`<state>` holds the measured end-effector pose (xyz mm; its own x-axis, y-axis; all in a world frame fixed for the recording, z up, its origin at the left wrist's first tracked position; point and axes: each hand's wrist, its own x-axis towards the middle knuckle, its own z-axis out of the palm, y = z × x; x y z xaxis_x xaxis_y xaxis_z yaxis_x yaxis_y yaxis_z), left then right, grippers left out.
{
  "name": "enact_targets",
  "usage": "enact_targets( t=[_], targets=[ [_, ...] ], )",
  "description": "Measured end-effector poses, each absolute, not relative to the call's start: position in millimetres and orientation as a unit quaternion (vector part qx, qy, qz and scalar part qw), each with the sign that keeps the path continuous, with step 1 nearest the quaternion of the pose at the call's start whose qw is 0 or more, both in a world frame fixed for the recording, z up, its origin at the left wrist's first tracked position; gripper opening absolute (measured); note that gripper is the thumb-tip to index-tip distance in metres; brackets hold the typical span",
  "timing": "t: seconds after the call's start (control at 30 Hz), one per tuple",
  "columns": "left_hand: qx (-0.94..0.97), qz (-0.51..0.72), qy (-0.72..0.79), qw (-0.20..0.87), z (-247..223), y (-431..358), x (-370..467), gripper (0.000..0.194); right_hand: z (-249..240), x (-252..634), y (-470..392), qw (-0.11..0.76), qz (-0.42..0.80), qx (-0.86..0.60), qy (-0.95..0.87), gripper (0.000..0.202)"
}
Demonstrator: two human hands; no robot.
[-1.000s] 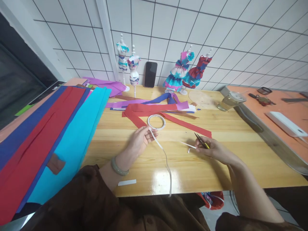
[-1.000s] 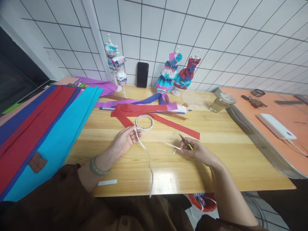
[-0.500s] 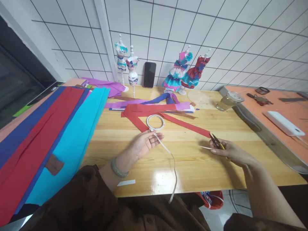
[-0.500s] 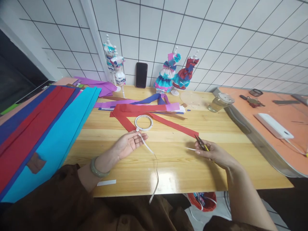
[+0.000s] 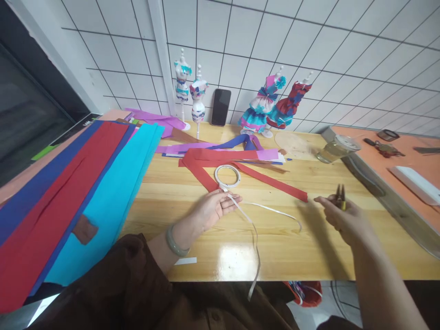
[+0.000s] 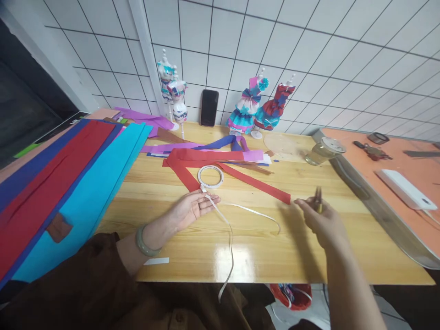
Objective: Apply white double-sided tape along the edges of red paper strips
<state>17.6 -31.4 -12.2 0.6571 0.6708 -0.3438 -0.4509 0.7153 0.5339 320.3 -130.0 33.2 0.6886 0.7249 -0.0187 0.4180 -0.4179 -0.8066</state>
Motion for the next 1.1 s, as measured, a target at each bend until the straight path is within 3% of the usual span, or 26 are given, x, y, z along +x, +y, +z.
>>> enact_targets(
  t=[0.4, 0.9, 1.1],
  targets=[
    [0.187, 0.316, 0.228, 0.902, -12.1, -31.3, 18.0, 0.014, 23.5, 176.2, -85.3, 0.371, 0.301, -0.630, -0.613, 0.017],
    [0.220, 0.250, 0.228, 0.915, -16.0, -30.1, 17.8, 0.031, 12.9, 168.0, -72.0, 0.316, 0.301, -0.639, -0.633, 0.004],
    [0.273, 0.238, 0.266, 0.893, -11.2, -34.4, 17.6, 0.024, 16.2, 171.0, -79.1, 0.330, 0.340, -0.619, -0.626, 0.005]
  ],
)
